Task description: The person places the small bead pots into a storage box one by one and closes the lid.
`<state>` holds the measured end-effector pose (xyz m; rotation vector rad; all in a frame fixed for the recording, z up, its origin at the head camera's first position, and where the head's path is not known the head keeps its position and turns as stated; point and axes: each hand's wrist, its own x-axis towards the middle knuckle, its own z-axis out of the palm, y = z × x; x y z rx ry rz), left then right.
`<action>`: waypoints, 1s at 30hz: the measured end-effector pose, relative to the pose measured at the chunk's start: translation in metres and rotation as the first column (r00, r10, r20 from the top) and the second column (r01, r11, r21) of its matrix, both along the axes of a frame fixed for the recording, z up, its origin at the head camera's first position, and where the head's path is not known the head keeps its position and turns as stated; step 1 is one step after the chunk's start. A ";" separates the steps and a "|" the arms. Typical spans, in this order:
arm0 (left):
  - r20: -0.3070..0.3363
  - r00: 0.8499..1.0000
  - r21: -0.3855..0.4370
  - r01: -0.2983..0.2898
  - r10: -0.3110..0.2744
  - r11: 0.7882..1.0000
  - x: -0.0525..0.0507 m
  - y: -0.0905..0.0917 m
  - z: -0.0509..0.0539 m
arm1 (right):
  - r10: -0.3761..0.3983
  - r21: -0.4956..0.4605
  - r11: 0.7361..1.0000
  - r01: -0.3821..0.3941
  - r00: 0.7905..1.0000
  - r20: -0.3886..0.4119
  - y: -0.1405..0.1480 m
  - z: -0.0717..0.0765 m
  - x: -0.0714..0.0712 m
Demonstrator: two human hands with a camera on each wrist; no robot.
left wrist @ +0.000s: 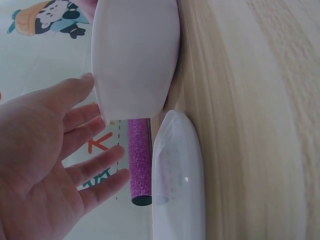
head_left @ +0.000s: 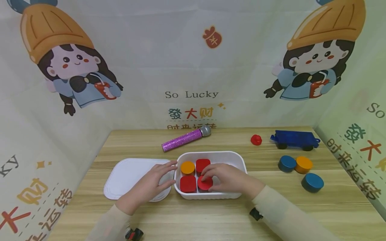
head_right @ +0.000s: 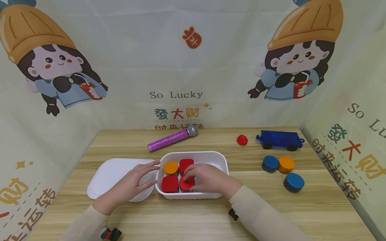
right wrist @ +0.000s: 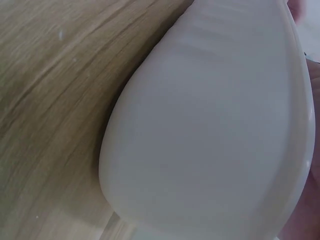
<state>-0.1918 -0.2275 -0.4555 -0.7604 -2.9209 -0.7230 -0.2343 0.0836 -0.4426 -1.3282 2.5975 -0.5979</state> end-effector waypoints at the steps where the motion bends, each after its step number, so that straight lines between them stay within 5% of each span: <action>1: 0.000 1.000 0.000 -0.001 0.001 1.000 0.000 0.000 0.000 | 0.004 0.002 1.000 -0.004 1.000 -0.001 -0.001 0.000 0.000; 13: 0.004 1.000 -0.012 -0.011 0.011 1.000 0.001 -0.001 0.001 | -0.008 -0.040 0.999 0.007 1.000 -0.005 0.009 -0.001 -0.001; 30: 0.027 0.999 -0.015 -0.021 0.021 1.000 0.001 0.000 0.000 | -0.251 -0.161 0.956 0.244 0.968 -0.026 0.085 0.017 0.012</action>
